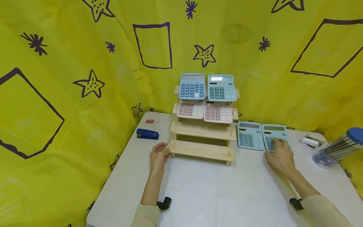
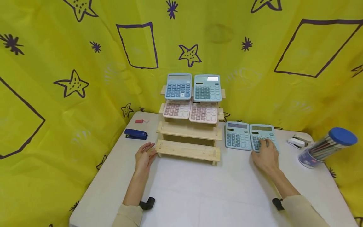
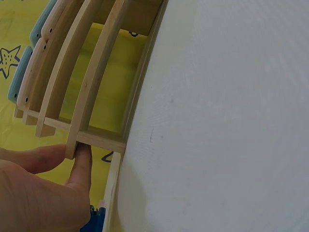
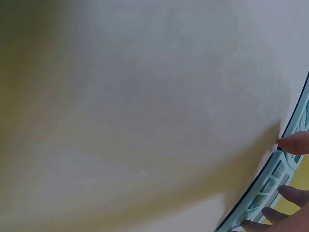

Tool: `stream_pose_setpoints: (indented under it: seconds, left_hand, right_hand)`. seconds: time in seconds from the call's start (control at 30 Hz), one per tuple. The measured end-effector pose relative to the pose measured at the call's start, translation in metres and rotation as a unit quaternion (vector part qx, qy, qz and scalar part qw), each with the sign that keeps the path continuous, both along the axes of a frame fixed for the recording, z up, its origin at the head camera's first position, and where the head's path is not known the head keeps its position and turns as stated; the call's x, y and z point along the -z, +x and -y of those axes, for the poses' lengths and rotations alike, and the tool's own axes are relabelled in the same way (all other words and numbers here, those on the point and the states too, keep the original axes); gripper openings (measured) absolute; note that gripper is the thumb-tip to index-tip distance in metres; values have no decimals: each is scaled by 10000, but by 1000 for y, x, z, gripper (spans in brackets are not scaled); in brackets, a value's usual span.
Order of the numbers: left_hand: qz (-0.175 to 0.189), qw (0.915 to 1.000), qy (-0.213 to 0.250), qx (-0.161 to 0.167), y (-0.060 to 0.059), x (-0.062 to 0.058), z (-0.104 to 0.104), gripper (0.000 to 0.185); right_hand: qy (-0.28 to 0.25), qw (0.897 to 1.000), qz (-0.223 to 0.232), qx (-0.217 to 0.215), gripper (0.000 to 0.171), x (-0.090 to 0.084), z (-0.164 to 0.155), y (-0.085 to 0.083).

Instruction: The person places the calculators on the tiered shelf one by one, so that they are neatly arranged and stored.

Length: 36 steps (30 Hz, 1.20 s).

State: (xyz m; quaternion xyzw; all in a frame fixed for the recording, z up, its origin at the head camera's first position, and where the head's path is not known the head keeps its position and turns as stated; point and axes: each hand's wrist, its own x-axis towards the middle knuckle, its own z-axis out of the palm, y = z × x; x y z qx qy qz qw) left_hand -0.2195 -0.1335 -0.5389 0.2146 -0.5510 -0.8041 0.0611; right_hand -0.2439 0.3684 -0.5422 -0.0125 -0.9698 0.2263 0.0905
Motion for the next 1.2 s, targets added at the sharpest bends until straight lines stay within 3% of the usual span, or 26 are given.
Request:
stream_pose_setpoints:
  seconds: [0.27, 0.63, 0.97, 1.2]
  left_hand:
    - [11, 10000, -13, -28, -1, 1, 0, 60]
    - [-61, 9999, -40, -75, -1, 1, 0, 59]
    - [-39, 10000, -33, -59, -1, 2, -1, 59]
    - [29, 9999, -21, -127, -2, 1, 0, 58]
  right_hand:
    - [224, 9993, 197, 245, 69, -1, 0, -7]
    - [33, 9949, 766, 656, 94, -9, -9, -16]
    - [-615, 9933, 302, 931, 104, -7, -4, -4]
    - [-785, 9950, -176, 585, 102, -30, 17, 14]
